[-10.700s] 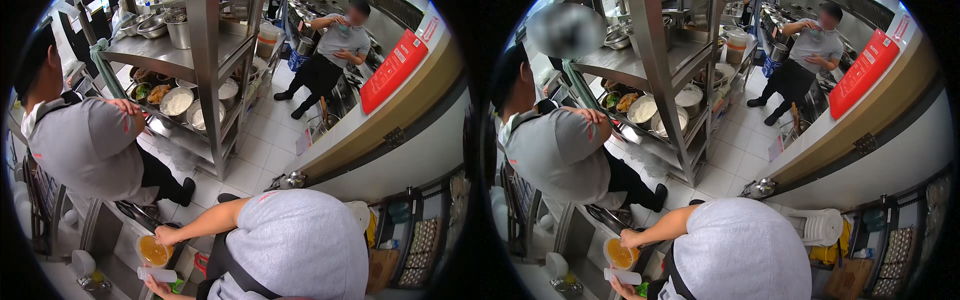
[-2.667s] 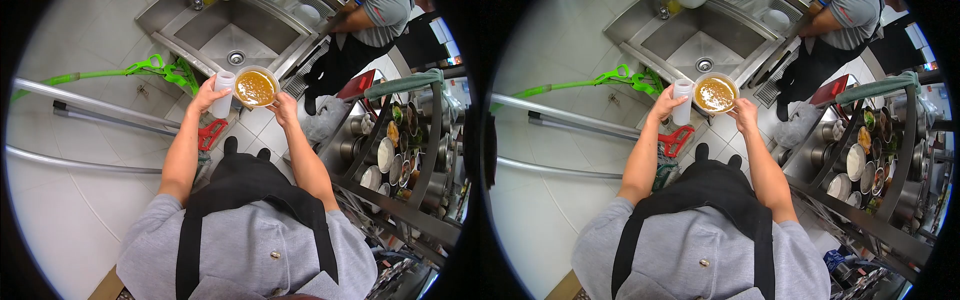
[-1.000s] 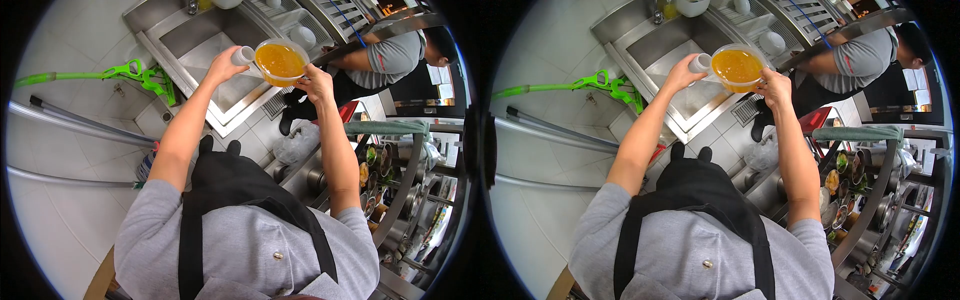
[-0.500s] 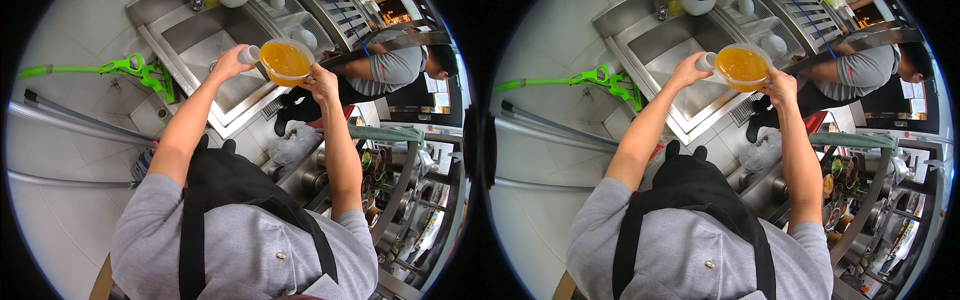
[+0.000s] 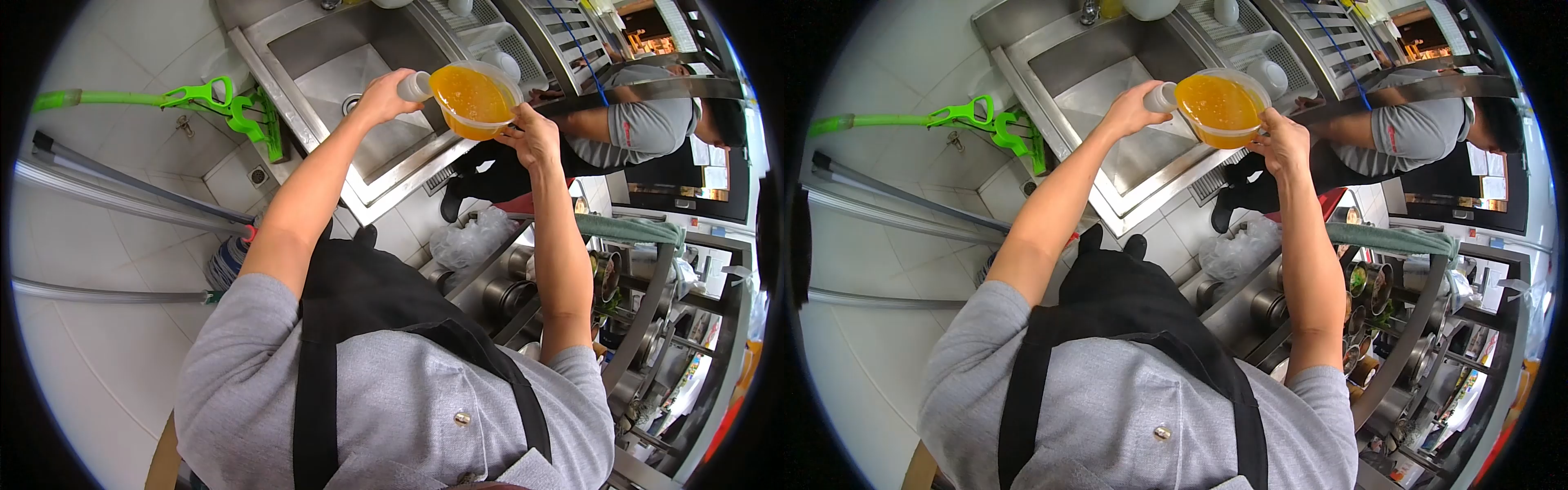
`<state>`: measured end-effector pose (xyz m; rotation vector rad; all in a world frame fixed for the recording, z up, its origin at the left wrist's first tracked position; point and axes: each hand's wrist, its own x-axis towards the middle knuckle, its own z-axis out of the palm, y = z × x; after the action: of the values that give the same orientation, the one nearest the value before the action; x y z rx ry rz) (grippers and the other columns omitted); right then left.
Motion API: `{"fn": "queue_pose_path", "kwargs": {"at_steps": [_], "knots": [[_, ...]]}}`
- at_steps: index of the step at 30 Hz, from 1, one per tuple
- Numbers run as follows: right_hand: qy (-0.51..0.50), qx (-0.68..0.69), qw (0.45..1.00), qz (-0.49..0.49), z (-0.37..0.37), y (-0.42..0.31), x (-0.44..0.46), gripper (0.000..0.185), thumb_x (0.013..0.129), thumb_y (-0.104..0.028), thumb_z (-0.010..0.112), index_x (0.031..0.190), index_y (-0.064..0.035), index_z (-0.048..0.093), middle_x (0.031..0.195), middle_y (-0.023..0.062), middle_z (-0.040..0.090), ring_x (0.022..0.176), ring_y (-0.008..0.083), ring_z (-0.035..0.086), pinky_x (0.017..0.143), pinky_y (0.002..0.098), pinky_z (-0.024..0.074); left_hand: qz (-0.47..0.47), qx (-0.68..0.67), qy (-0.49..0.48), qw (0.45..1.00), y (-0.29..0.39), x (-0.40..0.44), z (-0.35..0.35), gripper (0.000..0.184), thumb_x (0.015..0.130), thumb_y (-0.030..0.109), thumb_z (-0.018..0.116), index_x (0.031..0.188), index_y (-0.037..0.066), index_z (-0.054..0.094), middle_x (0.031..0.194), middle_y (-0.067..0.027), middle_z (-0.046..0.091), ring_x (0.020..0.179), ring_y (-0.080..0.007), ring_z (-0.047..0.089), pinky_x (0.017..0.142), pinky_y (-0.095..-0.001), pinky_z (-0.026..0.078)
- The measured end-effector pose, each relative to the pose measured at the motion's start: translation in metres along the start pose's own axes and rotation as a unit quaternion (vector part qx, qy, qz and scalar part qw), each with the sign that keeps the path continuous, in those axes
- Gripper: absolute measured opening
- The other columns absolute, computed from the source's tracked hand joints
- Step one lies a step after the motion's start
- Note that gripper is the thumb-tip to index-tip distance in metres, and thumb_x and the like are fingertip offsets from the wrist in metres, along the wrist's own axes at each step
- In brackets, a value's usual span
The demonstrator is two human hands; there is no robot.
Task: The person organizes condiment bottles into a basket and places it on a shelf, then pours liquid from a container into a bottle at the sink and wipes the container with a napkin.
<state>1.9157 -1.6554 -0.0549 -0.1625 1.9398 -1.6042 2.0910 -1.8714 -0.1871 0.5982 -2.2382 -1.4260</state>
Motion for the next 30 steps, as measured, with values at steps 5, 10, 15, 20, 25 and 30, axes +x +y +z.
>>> {"fn": "queue_pose_path", "kwargs": {"at_steps": [5, 10, 15, 20, 25, 30], "knots": [[0.001, -0.004, 1.0, -0.002, 0.003, -0.003, -0.002, 0.037, 0.087, -0.013, 0.068, 0.112, 0.0131, 0.061, 0.111, 0.0201, 0.058, 0.104, 0.0489, 0.064, 0.085, 0.055, 0.057, -0.002, -0.006, 0.0, 1.0, -0.008, 0.004, 0.003, 0.071, 0.07, 0.032, 0.086, 0.133, 0.011, 0.061, 0.124, -0.0145, 0.069, 0.117, -0.0322, 0.065, 0.101, -0.0405, 0.049], [0.009, -0.006, 1.0, -0.01, 0.006, -0.007, -0.003, 0.037, 0.087, -0.013, 0.068, 0.112, 0.0135, 0.061, 0.109, 0.0203, 0.059, 0.102, 0.0491, 0.065, 0.083, 0.0548, 0.0577, 0.002, 0.001, 0.007, 1.0, -0.017, 0.006, 0.008, 0.071, 0.069, 0.031, 0.086, 0.132, 0.011, 0.061, 0.123, -0.0145, 0.07, 0.115, -0.032, 0.065, 0.099, -0.0406, 0.05], [0.01, -0.008, 1.0, -0.01, 0.007, -0.012, -0.004, 0.036, 0.087, -0.012, 0.067, 0.111, 0.0141, 0.061, 0.106, 0.02, 0.059, 0.101, 0.05, 0.066, 0.083, 0.0551, 0.0575, -0.024, -0.009, -0.018, 1.0, -0.021, 0.006, 0.014, 0.07, 0.069, 0.033, 0.086, 0.132, 0.012, 0.062, 0.121, -0.0137, 0.07, 0.114, -0.0314, 0.066, 0.099, -0.0403, 0.05], [0.013, -0.018, 1.0, -0.011, 0.008, -0.018, -0.003, 0.035, 0.087, -0.011, 0.066, 0.11, 0.0148, 0.061, 0.105, 0.0194, 0.06, 0.098, 0.0498, 0.066, 0.083, 0.0554, 0.057, -0.029, -0.016, -0.025, 0.999, -0.025, 0.007, 0.02, 0.07, 0.07, 0.033, 0.086, 0.132, 0.012, 0.062, 0.121, -0.0135, 0.07, 0.113, -0.0312, 0.066, 0.099, -0.04, 0.05], [0.014, -0.027, 0.999, -0.014, 0.007, -0.021, 0.001, 0.031, 0.088, -0.01, 0.065, 0.108, 0.0133, 0.061, 0.105, 0.0193, 0.06, 0.098, 0.0496, 0.066, 0.086, 0.0564, 0.0558, -0.044, -0.022, -0.024, 0.999, -0.023, 0.007, 0.022, 0.071, 0.07, 0.034, 0.086, 0.132, 0.012, 0.062, 0.123, -0.0138, 0.07, 0.115, -0.0315, 0.066, 0.099, -0.0398, 0.05], [0.004, -0.03, 1.0, -0.009, 0.004, -0.024, 0.007, 0.031, 0.088, -0.011, 0.066, 0.108, 0.0122, 0.061, 0.104, 0.02, 0.061, 0.098, 0.0486, 0.067, 0.084, 0.0552, 0.0569, -0.043, -0.026, -0.016, 0.999, -0.021, 0.008, 0.022, 0.071, 0.07, 0.034, 0.086, 0.133, 0.012, 0.062, 0.123, -0.0138, 0.07, 0.115, -0.0319, 0.066, 0.1, -0.0398, 0.049]]}}
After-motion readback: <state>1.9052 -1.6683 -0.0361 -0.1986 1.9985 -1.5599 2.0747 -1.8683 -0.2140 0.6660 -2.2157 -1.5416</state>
